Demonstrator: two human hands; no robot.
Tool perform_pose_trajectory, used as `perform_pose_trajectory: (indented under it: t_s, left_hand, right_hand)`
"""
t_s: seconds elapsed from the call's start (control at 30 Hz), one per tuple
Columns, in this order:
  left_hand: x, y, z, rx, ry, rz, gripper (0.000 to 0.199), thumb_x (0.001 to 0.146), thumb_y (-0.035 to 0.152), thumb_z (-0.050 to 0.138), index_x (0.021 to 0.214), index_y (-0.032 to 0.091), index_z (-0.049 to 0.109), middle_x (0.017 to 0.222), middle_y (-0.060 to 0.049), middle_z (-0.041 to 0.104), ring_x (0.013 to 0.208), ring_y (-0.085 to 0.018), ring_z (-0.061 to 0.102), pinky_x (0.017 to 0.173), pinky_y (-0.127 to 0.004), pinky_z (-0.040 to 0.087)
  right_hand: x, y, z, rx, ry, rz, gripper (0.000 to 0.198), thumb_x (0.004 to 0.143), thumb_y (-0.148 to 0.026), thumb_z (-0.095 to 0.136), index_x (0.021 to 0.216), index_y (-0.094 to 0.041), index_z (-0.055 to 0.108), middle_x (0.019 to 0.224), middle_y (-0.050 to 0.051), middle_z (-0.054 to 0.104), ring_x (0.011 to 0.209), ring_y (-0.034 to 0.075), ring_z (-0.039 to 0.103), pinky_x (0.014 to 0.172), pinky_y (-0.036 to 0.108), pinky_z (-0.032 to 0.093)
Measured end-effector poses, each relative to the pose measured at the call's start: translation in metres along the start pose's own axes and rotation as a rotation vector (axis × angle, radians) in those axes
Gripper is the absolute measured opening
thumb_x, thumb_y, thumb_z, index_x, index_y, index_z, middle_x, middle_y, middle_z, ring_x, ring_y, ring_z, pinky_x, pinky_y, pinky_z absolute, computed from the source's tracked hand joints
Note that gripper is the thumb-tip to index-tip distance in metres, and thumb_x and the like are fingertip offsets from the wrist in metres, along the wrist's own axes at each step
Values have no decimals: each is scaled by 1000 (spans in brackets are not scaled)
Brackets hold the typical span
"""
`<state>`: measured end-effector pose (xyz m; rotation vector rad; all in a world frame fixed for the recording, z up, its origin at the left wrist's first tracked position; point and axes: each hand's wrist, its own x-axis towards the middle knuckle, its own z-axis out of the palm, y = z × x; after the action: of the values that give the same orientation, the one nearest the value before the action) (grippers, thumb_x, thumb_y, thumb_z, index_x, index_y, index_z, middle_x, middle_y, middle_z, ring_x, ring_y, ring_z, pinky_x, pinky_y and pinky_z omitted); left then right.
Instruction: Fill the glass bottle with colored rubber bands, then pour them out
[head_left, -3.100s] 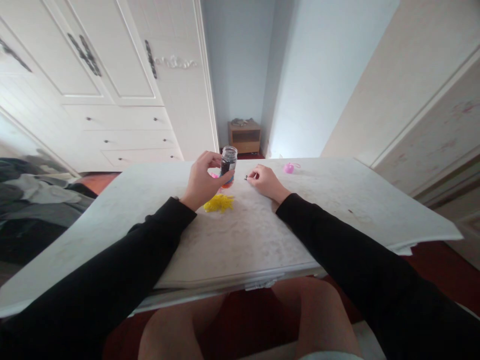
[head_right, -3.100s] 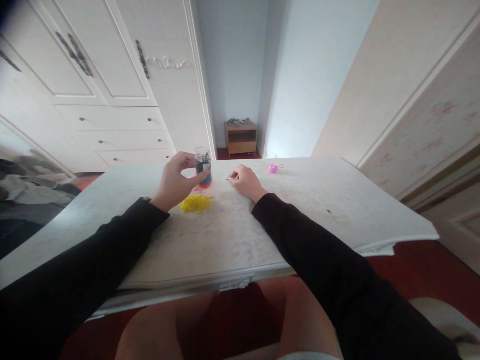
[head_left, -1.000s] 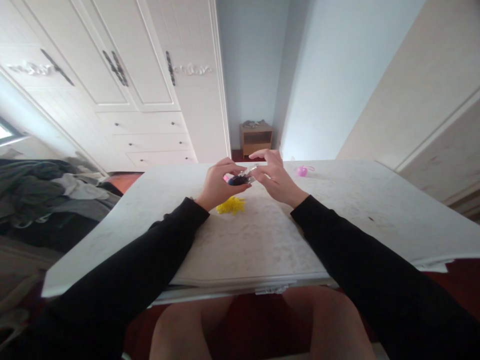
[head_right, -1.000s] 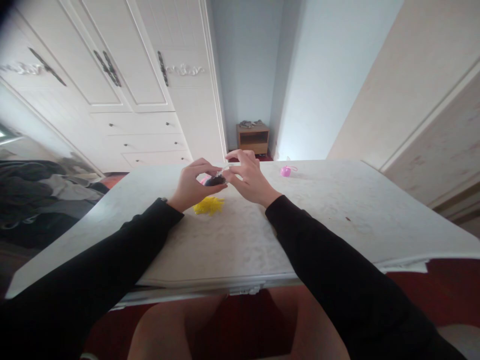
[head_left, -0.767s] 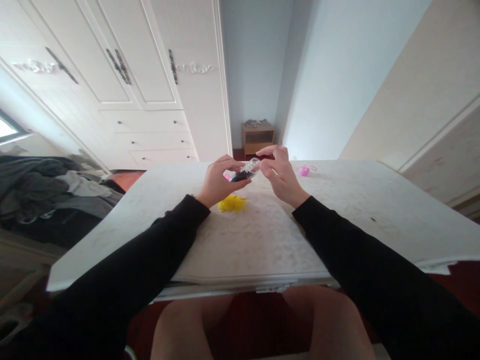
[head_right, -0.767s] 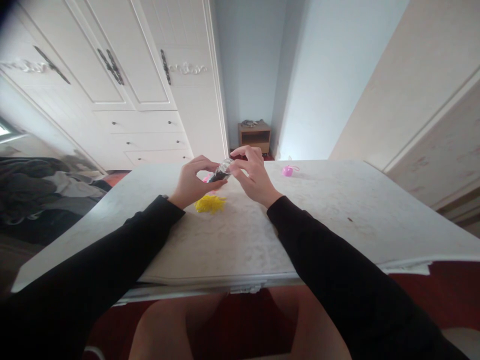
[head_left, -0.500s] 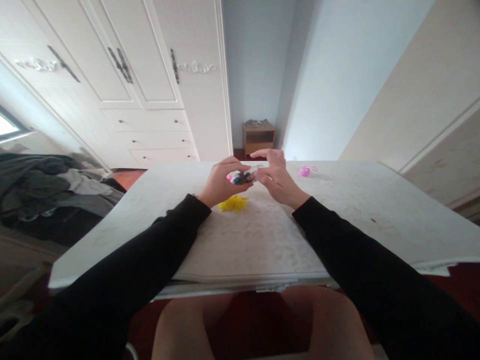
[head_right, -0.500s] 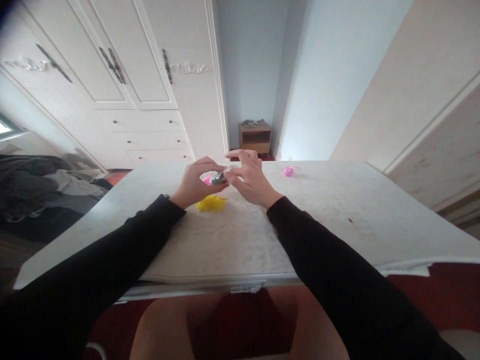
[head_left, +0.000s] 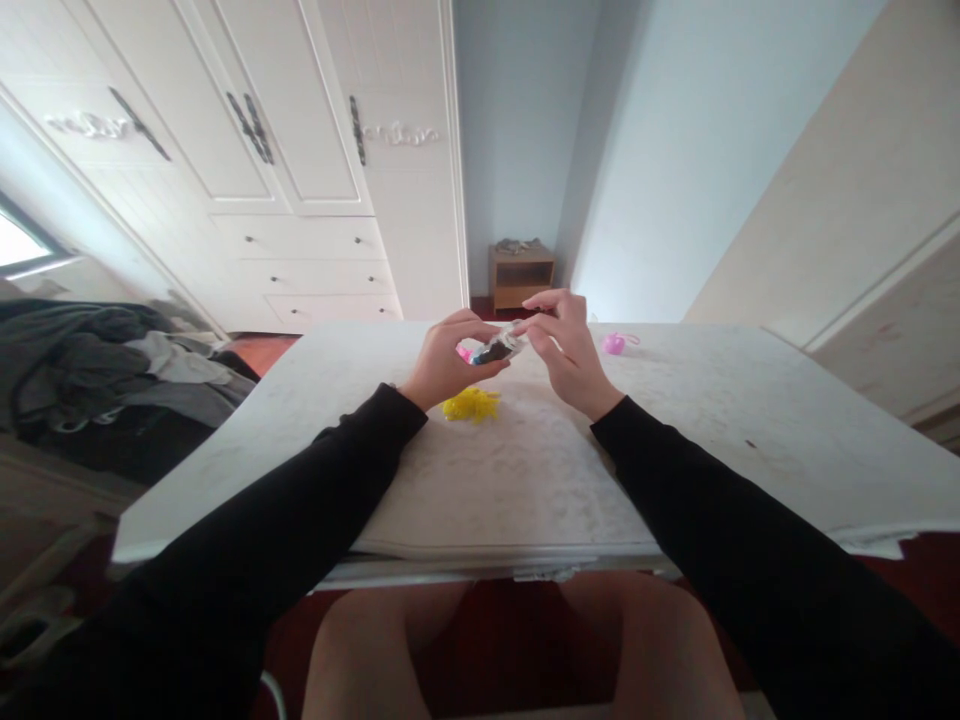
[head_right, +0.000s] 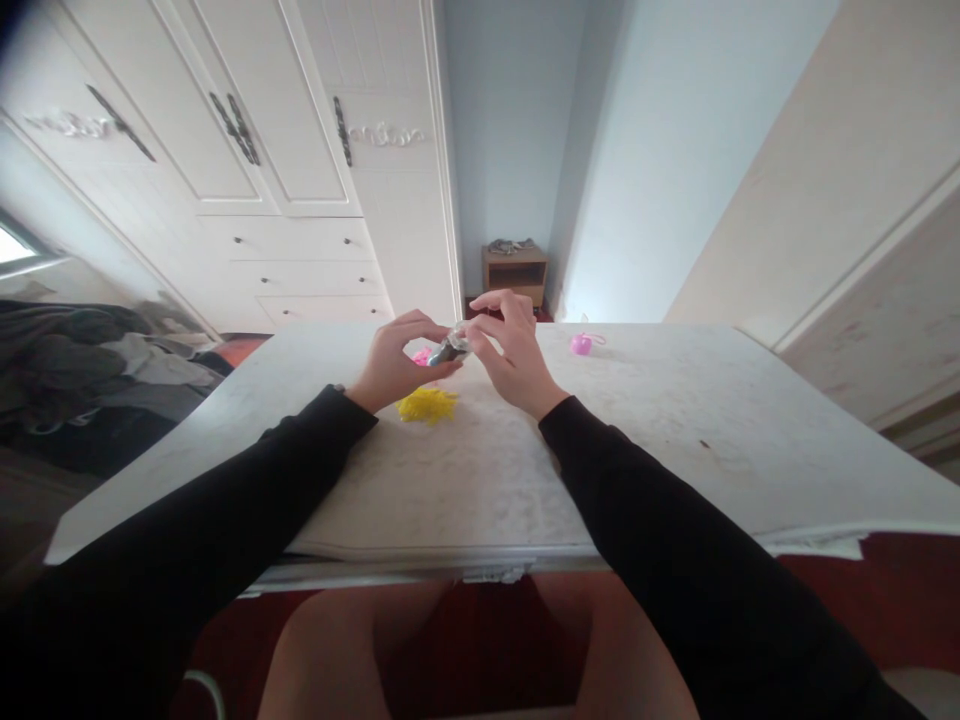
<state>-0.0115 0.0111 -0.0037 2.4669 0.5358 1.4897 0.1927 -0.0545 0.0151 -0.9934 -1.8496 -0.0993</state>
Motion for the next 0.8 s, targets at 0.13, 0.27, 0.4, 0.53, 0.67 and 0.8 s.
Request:
perform_pose_trajectory:
  t_s: [0.13,0.27,0.4,0.53,0.67,0.8]
  left_hand:
    - [0,-16,3,-67,188,-219,24,75,22,87,94,18,72,92,-3,72,79,-13,69,76,-30,61]
    - [1,-32,4,-43,332,-342,26,77,24,85,94,19,67,89,-1,69,75,-11,68,74,-27,61]
    - [1,-32,4,-21,349,-342,24,76,23,84,91,18,66,94,-2,69,75,-11,67,74,-28,60]
    - [2,-26,4,-5,322,-327,26,74,22,86,91,18,66,94,-2,68,75,-11,66,75,-29,59]
    - [2,-23,4,14,308,-311,25,75,21,85,93,18,68,95,-2,69,74,-10,65,75,-29,58]
    - [1,-21,3,13,281,-299,24,75,21,86,93,18,70,94,-2,70,77,-12,65,76,-31,58]
  right_hand:
    - [0,4,1,51,101,47,16,99,-29,53,87,-25,63,99,7,65,102,26,59,97,47,48]
    - [-7,14,10,122,-298,32,7,86,-26,71,89,-22,66,91,4,70,90,23,63,85,40,52]
    - [-16,14,21,125,-576,24,34,79,-29,84,111,-21,75,111,8,77,102,26,69,93,43,54]
    - [-19,10,29,111,-635,40,35,81,-26,85,115,-23,78,116,8,80,107,27,73,100,45,53]
    - [-19,10,34,139,-616,39,16,84,-16,80,99,-22,82,100,6,82,96,23,75,94,40,55]
    - [-19,12,36,187,-586,13,17,81,-10,78,90,-23,83,93,4,81,88,20,75,88,36,57]
